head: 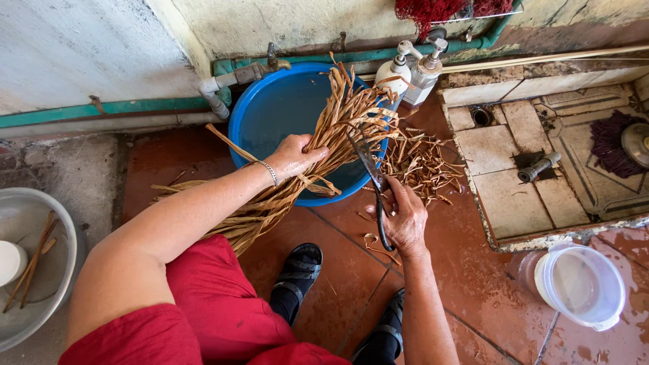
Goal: The person sits on a tiled floor and processes dried plant strips by soaking them in a blue basin of water, then peeling and separating the strips by hand. They gather the processed strips into a bundle and trim the ends with scissors.
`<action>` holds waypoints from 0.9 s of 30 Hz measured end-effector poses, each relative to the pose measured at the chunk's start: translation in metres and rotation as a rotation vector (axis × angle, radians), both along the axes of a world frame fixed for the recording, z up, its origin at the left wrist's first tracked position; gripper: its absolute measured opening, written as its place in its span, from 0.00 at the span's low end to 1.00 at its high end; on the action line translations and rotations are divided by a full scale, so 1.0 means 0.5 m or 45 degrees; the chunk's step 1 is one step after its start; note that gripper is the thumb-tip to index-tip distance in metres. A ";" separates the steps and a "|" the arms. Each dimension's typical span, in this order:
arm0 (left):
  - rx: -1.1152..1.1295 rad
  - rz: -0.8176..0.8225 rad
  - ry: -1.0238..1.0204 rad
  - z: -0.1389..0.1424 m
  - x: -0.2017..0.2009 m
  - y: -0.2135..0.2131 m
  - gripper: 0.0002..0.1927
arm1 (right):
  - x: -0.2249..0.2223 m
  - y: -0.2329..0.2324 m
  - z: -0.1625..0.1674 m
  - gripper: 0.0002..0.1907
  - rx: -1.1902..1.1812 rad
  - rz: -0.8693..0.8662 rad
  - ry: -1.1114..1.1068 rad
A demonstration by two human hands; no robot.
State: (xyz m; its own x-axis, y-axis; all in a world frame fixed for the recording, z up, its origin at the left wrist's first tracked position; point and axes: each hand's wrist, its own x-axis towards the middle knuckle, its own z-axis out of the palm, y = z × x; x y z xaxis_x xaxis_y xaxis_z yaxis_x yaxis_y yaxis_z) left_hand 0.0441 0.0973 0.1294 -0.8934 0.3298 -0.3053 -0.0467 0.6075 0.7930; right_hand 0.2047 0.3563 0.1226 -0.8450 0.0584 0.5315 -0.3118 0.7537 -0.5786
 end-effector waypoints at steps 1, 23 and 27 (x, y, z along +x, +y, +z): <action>-0.028 -0.014 0.035 0.000 0.003 0.000 0.20 | -0.003 -0.007 -0.002 0.38 0.064 -0.002 0.045; 0.080 -0.216 0.184 0.017 0.056 0.010 0.29 | 0.015 -0.043 0.023 0.39 0.325 -0.052 0.217; 0.185 -0.180 0.148 0.012 0.061 0.012 0.32 | 0.018 -0.025 -0.003 0.38 0.293 -0.016 0.094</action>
